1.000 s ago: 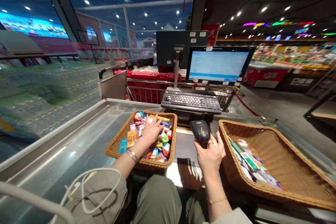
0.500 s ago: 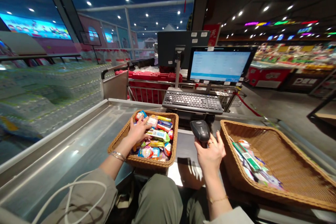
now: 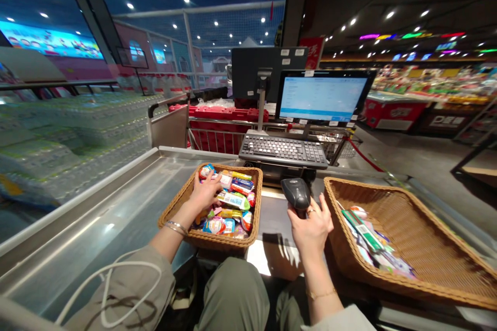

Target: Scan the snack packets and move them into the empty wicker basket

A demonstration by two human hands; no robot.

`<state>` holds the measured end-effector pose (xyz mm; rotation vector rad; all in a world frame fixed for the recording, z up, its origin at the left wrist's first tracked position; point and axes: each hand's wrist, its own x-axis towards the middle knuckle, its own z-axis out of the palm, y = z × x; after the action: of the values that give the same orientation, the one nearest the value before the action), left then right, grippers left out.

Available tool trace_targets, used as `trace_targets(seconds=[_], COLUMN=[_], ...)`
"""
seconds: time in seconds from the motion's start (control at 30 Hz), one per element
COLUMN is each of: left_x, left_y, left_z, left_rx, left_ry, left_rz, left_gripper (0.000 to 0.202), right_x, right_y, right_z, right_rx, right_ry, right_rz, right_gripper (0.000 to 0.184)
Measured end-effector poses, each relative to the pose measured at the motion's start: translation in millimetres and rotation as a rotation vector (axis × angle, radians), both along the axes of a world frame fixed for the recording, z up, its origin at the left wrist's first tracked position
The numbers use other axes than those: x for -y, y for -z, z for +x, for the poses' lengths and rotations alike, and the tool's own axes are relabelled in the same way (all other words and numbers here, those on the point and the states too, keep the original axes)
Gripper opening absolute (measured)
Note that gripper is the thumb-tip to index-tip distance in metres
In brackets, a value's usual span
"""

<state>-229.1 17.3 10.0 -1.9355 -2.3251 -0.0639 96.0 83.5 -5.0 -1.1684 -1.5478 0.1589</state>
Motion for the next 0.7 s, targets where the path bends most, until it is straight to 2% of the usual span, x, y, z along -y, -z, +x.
trace_targets(seconds=[0.17, 0.3, 0.57, 0.7], left_x=[-1, -2, -2, -5], left_y=[1.9, 3.0, -10.7, -12.7], left_z=[-2, -4, -4, -5], left_rx=[0.013, 0.027, 0.038, 0.057], left_ry=[-0.002, -0.025, -0.02, -0.04], left_rz=[0.001, -0.007, -0.099, -0.118], left_gripper=[0.04, 0.036, 0.048, 0.044], right_x=[-2, -2, 0, 1], right_y=[1.7, 0.6, -3.7, -3.5], right_z=[3, 4, 6, 6], right_rx=[-0.009, -0.013, -0.01, -0.006], right_ry=[0.003, 0.01, 0.012, 0.012], right_rz=[0.018, 0.002, -0.014, -0.012], right_gripper=[0.028, 0.03, 0.033, 0.032])
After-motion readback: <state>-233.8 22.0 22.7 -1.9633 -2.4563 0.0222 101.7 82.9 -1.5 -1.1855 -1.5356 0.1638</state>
